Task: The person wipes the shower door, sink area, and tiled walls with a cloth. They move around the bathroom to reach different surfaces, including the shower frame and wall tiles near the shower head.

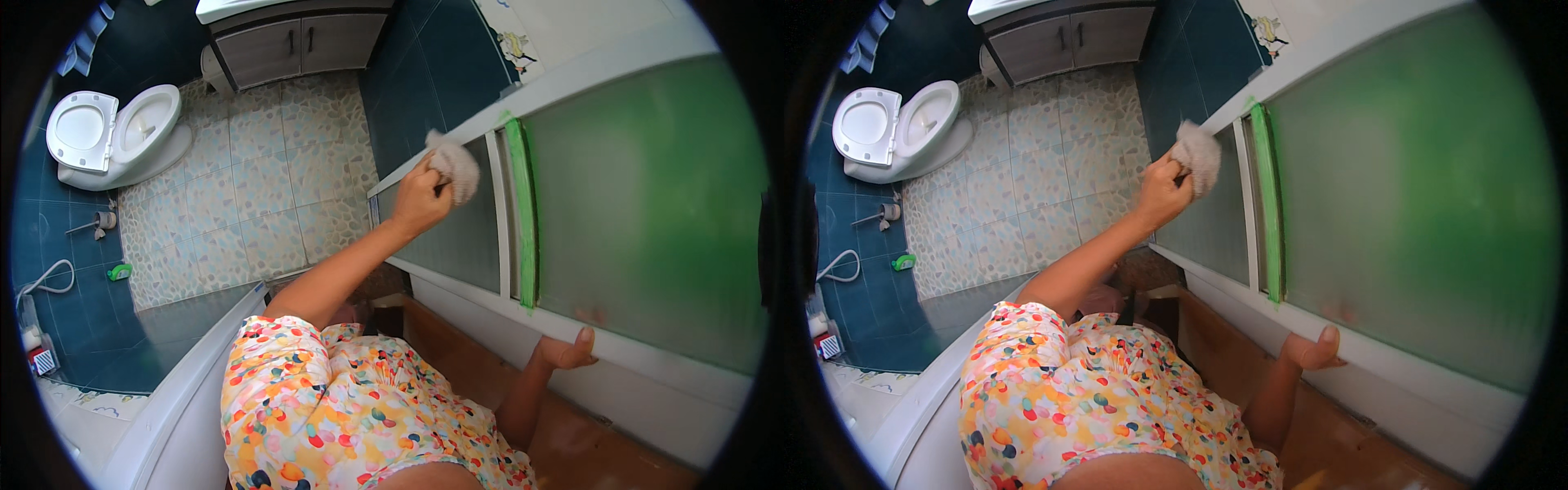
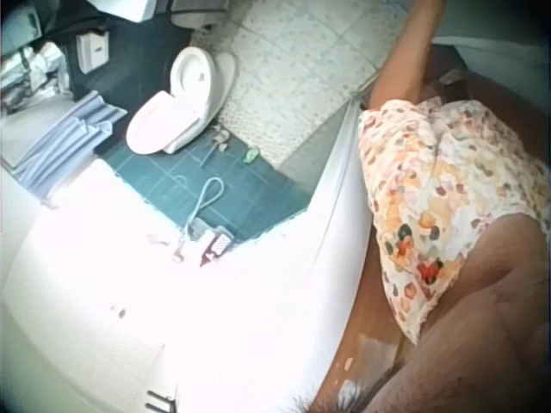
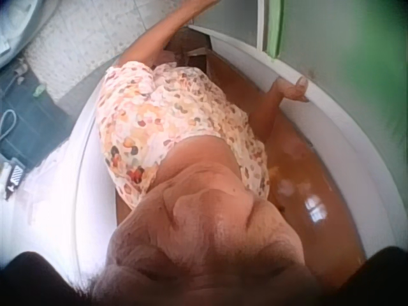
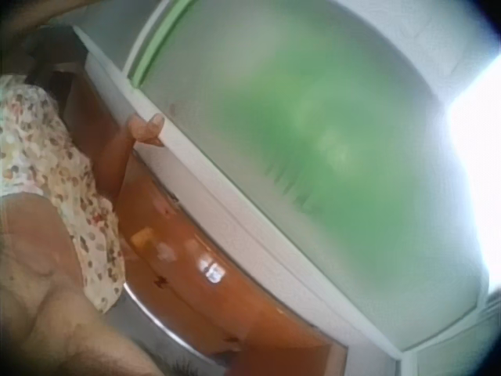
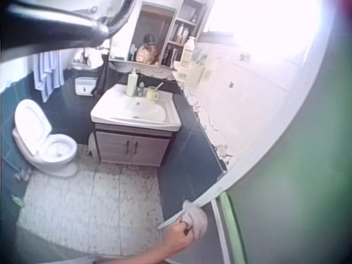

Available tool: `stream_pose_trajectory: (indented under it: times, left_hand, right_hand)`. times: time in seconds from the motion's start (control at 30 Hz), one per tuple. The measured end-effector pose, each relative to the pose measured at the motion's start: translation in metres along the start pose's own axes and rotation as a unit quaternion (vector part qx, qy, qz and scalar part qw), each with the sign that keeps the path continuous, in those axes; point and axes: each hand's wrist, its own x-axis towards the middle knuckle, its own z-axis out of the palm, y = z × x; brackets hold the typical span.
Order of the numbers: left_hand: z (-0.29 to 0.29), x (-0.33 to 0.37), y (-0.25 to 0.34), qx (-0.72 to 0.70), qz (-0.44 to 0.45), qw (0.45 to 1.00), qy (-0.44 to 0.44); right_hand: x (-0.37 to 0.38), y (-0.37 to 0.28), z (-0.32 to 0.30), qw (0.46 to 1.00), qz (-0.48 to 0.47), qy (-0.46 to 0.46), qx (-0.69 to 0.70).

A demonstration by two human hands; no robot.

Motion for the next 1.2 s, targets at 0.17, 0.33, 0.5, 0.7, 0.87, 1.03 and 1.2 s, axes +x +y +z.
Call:
stream_pose_trajectory:
  times: [0.17, 0.33, 0.5, 0.7, 0.87, 1.03, 1.2]
  left_hand:
    - [0.035, 0.057, 0.003, 0.023, 0.266, 0.962, 0.062]
    - [0.076, 0.058, -0.064, -0.061, 0.194, 0.977, 0.07]
    - [0.09, 0.025, -0.188, 0.031, 0.065, 0.988, 0.139]
    - [0.093, -0.008, -0.294, -0.129, -0.12, 0.971, 0.158]
    - [0.1, -0.02, -0.289, -0.119, -0.112, 0.969, 0.185]
    - [0.096, -0.021, -0.192, -0.29, 0.011, 0.949, 0.121]
    - [0.091, -0.024, -0.203, -0.07, 0.128, 0.987, 0.061]
  right_hand:
    - [0.011, 0.017, -0.055, 0.878, -0.329, -0.095, -0.335]
    - [0.004, -0.023, -0.007, 0.987, -0.053, -0.153, 0.017]
    - [-0.009, -0.014, 0.018, 0.966, 0.082, -0.235, 0.077]
    - [-0.044, 0.02, -0.002, 0.932, 0.181, -0.313, 0.001]
    - [-0.093, 0.056, -0.055, 0.834, 0.311, -0.419, -0.177]
    - [-0.174, 0.115, -0.126, 0.62, 0.434, -0.573, -0.315]
    - [-0.293, 0.191, -0.172, 0.478, 0.462, -0.673, -0.324]
